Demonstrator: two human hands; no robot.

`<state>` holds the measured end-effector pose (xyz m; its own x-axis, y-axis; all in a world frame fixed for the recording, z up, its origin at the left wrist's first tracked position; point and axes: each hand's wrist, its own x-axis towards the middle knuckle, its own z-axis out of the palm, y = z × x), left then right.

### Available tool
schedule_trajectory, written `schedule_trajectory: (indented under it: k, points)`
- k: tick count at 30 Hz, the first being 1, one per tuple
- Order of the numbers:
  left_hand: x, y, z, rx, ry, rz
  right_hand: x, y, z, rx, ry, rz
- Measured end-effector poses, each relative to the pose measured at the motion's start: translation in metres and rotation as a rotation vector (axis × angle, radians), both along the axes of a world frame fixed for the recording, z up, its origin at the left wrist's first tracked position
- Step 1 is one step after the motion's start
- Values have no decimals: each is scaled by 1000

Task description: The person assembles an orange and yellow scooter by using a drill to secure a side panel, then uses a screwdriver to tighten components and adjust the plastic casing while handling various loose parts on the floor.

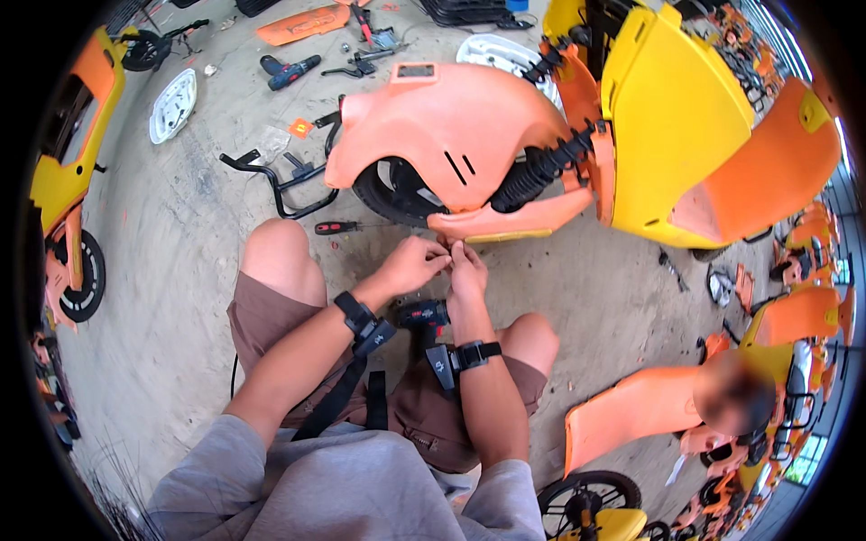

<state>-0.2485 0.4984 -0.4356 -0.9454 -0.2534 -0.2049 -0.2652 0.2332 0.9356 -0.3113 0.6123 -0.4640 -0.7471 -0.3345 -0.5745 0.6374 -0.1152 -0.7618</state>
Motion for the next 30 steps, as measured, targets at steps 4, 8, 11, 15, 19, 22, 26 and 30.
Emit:
schedule_trajectory:
  k: [4, 8, 11, 15, 19, 22, 26, 30]
  points:
    - [-1, 10, 33, -214, -52, 241, -7, 9, 2, -21, -28, 31]
    - [-6, 1, 22, -260, -7, 148, -9, 7, 11, -71, -56, 89]
    - [-13, 8, 24, -327, -47, 114, -13, 11, 8, -22, -31, 80]
    - [-13, 24, 12, -460, -20, 81, -21, 25, -11, 360, 292, 198]
    - [-12, 24, 14, -313, -14, 205, -36, 46, 98, 956, 897, 411]
    - [-20, 19, 13, -104, -15, 276, -64, 59, 212, 834, 1128, 167]
    - [-24, 3, 20, 110, -156, 55, -121, 46, 298, 922, 1877, 98]
    - [-27, 10, 12, 555, -202, 192, -217, 14, 353, 1183, 2255, 84]
